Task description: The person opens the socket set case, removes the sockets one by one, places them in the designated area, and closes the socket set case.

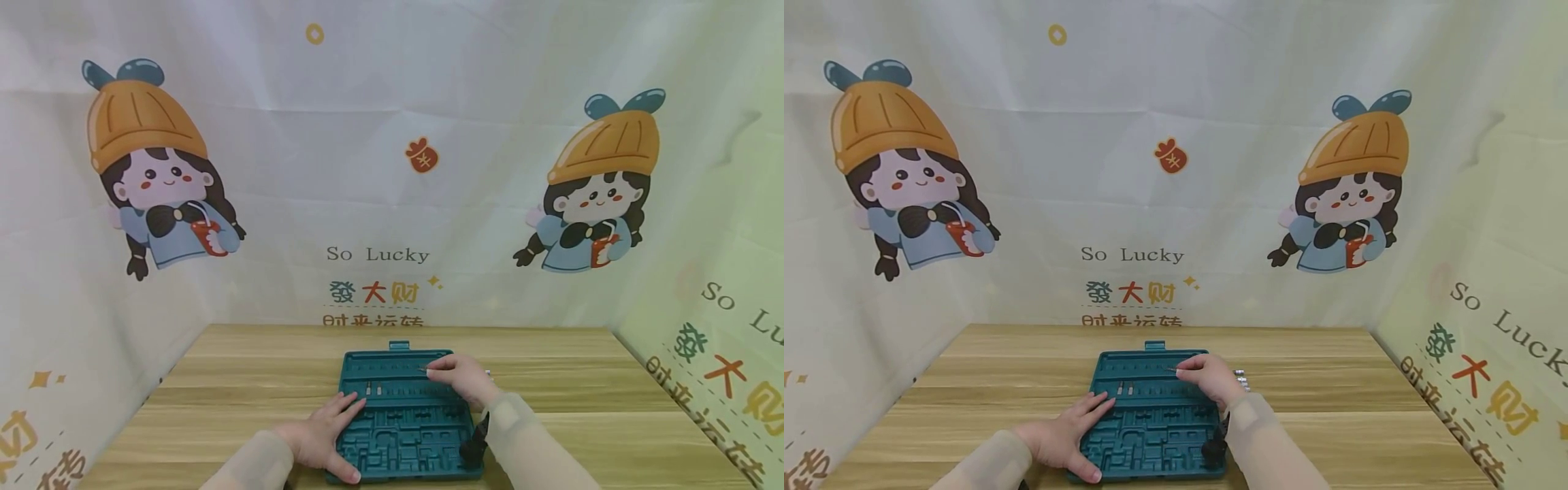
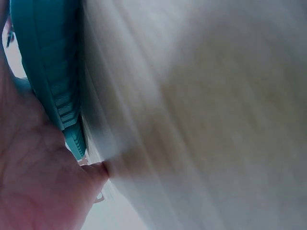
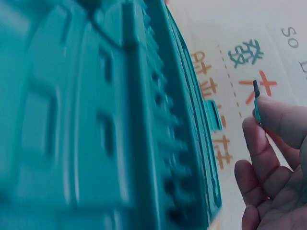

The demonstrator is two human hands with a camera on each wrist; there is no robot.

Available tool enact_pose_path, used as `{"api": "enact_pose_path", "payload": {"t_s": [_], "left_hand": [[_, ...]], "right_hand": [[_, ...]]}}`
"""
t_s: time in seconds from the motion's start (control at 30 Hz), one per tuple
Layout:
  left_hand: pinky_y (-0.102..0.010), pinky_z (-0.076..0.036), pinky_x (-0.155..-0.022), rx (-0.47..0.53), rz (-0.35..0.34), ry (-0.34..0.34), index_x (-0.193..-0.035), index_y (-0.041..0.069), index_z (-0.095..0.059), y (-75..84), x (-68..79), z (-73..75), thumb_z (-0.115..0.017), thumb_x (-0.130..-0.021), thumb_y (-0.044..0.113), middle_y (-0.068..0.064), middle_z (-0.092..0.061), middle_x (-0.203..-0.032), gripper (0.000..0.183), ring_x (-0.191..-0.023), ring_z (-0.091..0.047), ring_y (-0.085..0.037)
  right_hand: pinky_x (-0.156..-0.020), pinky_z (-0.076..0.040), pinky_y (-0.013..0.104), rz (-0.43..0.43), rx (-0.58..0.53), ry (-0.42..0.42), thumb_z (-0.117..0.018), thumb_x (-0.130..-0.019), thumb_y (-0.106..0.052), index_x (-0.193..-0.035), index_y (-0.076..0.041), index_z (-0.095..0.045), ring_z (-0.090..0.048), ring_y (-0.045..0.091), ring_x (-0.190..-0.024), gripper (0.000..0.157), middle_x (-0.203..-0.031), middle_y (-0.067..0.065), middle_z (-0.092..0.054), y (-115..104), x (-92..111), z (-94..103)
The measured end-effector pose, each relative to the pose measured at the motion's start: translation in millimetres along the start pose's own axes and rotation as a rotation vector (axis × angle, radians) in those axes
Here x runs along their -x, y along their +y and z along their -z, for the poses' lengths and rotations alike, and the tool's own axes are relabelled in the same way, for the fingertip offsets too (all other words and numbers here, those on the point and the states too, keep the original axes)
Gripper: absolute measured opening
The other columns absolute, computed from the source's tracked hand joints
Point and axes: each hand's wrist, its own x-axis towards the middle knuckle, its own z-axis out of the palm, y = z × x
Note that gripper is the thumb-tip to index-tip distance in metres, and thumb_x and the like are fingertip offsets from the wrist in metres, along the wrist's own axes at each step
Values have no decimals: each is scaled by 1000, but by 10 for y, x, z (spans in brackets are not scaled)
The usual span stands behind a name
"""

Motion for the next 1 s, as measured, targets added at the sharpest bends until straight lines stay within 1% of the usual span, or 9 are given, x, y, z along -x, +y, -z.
{"api": "enact_pose_path", "payload": {"t_s": [0.1,0.2,0.33,0.43,0.57,0.67,0.77,0.97,1.0], "left_hand": [[-66,-16,-106,-4,0,1,-155,31,-16,3,-6,-6,-72,-72,66,-2,-8,-161,106,-146,-2,-35],[-67,-17,-106,-8,-4,0,-155,31,-16,0,-11,-10,-72,-72,65,-3,-8,-161,106,-146,-2,-36],[-67,-17,-105,-12,-9,0,-155,32,-15,-12,-23,-13,-72,-73,65,-3,-8,-161,105,-146,-3,-36],[-66,-18,-106,-18,-9,2,-155,33,-16,-25,-38,-14,-72,-73,65,-2,-9,-161,105,-146,-3,-36],[-65,-17,-106,-22,-9,4,-155,32,-16,-34,-52,-13,-71,-72,66,-2,-9,-160,105,-146,-4,-35],[-65,-18,-106,-29,-9,6,-155,32,-16,-37,-53,-14,-71,-72,67,-2,-9,-161,106,-146,-4,-35],[-66,-18,-106,-31,-10,5,-155,33,-15,-42,-52,-12,-70,-72,68,-2,-9,-161,106,-146,-4,-35],[-67,-17,-105,-30,-14,6,-155,35,-15,-47,-34,-13,-69,-72,69,-1,-9,-161,105,-146,-4,-36],[-67,-17,-105,-32,-14,9,-155,35,-15,-47,-31,-15,-69,-72,69,-1,-9,-161,105,-146,-4,-36]], "right_hand": [[-90,-45,50,7,-10,24,-66,-92,-18,-111,0,-68,-59,25,-100,26,-108,7,-63,46,38,98],[-88,-45,47,-2,-31,39,-67,-92,-19,-105,-1,-68,-57,21,-95,22,-102,5,-63,88,93,186],[-86,-45,45,-26,-55,47,-67,-92,-19,-102,-3,-67,-56,19,-93,19,-99,4,-64,141,187,303],[-77,-45,42,-56,-102,49,-67,-92,-18,-102,-1,-67,-54,21,-86,21,-98,6,-64,196,257,385],[-73,-45,38,-79,-117,69,-68,-91,-18,-102,0,-66,-54,21,-84,21,-98,6,-64,292,354,484],[-79,-47,40,-80,-83,95,-69,-90,-17,-100,1,-66,-57,19,-89,20,-98,5,-65,367,440,559],[-80,-45,39,-85,-44,113,-70,-89,-16,-99,2,-67,-57,17,-89,21,-95,4,-66,443,532,633],[-78,-41,34,-95,28,158,-73,-85,-13,-95,2,-68,-54,17,-87,18,-92,6,-66,555,695,717],[-77,-40,33,-107,38,168,-74,-84,-13,-93,0,-69,-54,17,-87,17,-92,5,-65,569,717,721]]}}
